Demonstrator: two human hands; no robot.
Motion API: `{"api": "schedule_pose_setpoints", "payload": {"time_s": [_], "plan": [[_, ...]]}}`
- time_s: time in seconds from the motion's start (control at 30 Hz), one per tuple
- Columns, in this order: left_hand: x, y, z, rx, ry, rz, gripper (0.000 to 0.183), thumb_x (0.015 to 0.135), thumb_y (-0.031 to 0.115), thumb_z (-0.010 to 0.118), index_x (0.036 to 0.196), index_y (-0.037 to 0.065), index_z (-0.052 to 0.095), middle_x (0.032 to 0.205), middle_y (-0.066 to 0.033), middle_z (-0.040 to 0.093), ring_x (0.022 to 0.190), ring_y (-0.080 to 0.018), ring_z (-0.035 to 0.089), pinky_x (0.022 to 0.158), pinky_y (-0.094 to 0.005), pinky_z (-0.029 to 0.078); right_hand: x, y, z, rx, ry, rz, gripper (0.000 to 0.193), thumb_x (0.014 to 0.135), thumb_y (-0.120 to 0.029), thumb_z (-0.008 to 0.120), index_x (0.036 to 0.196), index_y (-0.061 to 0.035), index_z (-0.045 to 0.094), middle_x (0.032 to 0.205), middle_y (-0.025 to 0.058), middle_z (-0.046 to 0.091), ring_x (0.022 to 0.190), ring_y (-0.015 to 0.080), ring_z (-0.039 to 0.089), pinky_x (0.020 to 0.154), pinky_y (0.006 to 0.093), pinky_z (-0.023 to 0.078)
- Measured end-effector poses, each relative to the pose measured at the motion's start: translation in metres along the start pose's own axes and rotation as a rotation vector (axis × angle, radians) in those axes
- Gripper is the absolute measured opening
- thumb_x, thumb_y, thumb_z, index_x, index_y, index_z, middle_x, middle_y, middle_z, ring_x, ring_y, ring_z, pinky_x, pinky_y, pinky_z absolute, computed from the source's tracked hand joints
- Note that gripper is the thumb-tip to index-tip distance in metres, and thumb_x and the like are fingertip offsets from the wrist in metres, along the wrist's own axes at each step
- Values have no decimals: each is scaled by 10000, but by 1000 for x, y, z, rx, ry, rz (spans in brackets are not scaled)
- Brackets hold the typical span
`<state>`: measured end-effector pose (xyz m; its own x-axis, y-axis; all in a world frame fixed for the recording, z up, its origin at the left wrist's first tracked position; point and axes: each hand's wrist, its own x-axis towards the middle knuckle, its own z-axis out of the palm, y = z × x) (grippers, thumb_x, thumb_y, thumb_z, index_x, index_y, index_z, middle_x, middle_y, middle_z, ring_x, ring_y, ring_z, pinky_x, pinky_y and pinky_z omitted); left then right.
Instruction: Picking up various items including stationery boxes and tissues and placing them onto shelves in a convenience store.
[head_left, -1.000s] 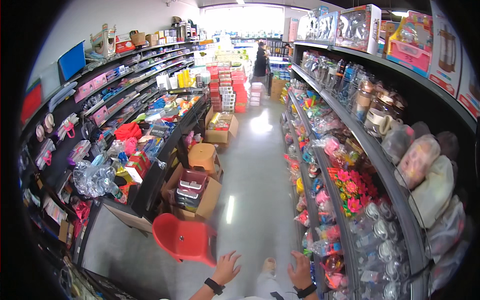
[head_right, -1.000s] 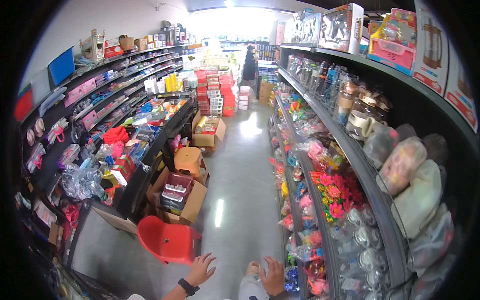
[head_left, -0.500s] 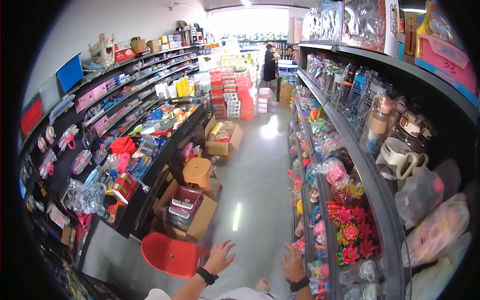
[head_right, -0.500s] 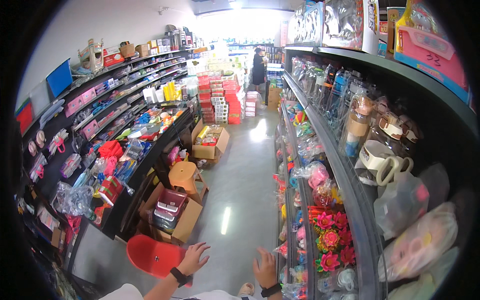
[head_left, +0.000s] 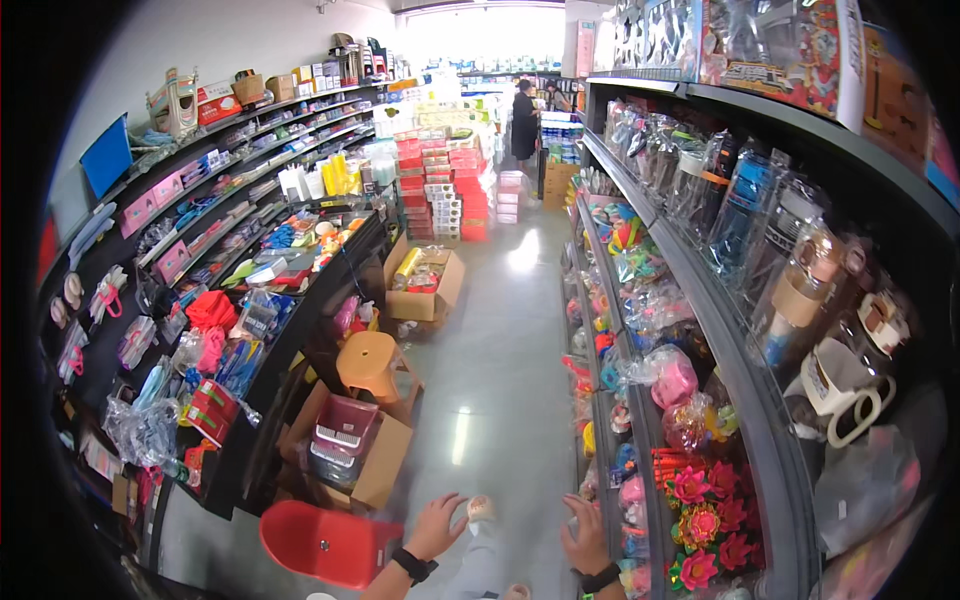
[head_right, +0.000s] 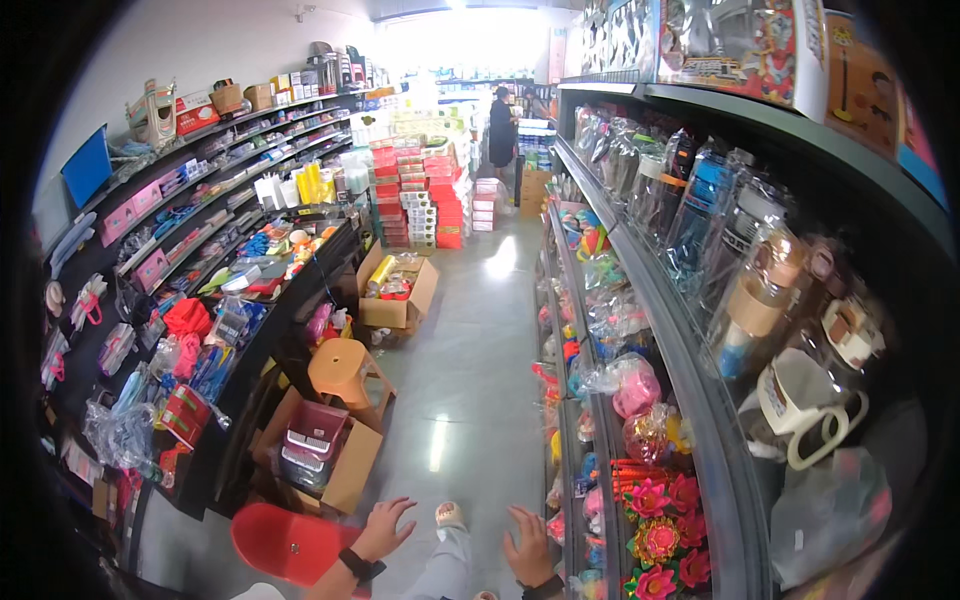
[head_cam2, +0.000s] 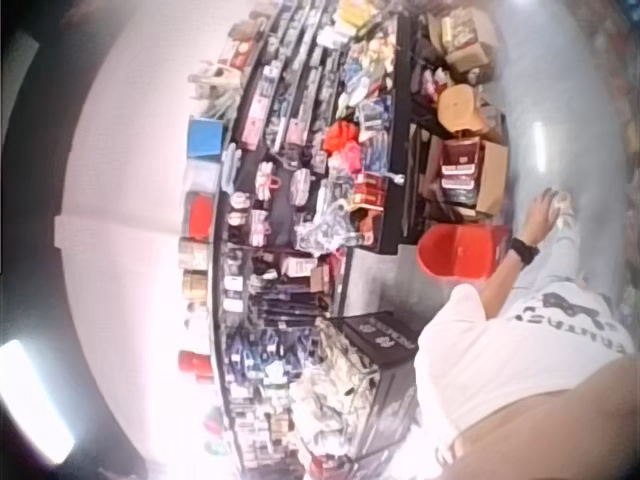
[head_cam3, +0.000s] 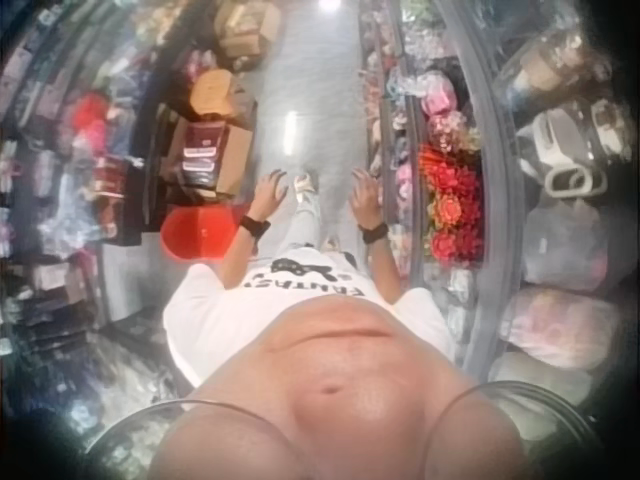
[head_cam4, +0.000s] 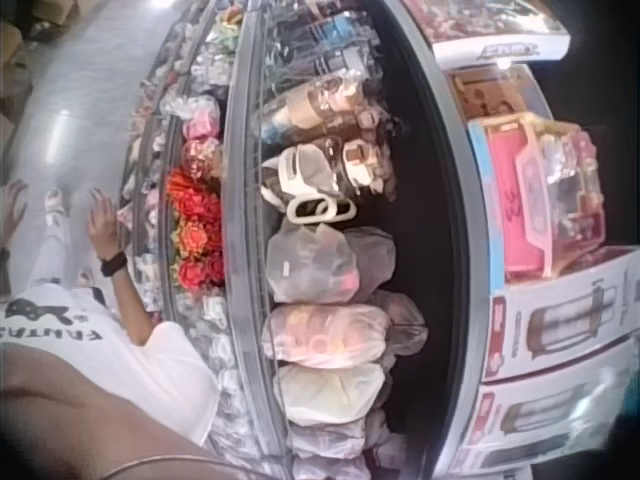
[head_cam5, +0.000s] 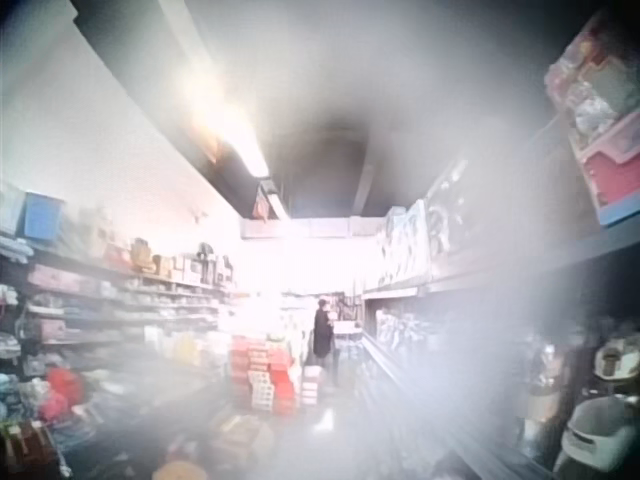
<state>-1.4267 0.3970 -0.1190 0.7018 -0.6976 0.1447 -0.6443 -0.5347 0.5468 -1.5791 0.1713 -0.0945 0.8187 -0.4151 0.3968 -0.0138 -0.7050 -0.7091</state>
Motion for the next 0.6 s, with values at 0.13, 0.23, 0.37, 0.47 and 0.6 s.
{"api": "schedule_pose_setpoints", "payload": {"time_s": [0.13, 0.23, 0.37, 0.47, 0.6], "plan": [[60, -16, -6, -14, 31, 25, 391, 809, 228, 583, 1166, 92, 497, 1193, -139, 487, 1048, -332, 465, 894, -402, 385, 57, 3, 11, 29, 18, -19, 406, 733, -61, 561, 1132, -35, 493, 1101, 142, 518, 1048, 325, 464, 910, 393, 363], [106, -28, -16, -44, 53, 42, 388, 812, 210, 580, 1167, 80, 496, 1188, -140, 493, 1072, -319, 458, 906, -403, 376, 109, 6, 20, 65, 37, -51, 389, 736, -50, 562, 1119, -29, 498, 1076, 148, 524, 1031, 319, 482, 892, 384, 382], [165, -43, -43, -164, 238, 106, 364, 804, 146, 589, 1154, 80, 513, 1182, -127, 503, 1041, -318, 470, 900, -384, 368, 183, 8, 29, 286, -32, 6, 366, 760, 44, 559, 1114, -31, 503, 1128, 128, 518, 945, 199, 570, 792, 302, 479], [205, -57, -77, -266, 342, 125, 319, 806, 105, 584, 1118, 62, 538, 1140, -133, 528, 1029, -308, 484, 886, -371, 379, 245, -9, 37, 553, 7, -119, 361, 752, 115, 555, 1081, -27, 509, 1126, 120, 508, 894, 163, 585, 747, 251, 499], [250, -46, -143, -506, 353, -16, 242, 829, 43, 519, 1067, 53, 561, 1038, -103, 576, 976, -190, 513, 844, -276, 389, 311, -26, 49, 946, 88, -304, 325, 730, 166, 562, 1013, 11, 524, 1027, 135, 523, 883, 202, 589, 727, 305, 525]]}}
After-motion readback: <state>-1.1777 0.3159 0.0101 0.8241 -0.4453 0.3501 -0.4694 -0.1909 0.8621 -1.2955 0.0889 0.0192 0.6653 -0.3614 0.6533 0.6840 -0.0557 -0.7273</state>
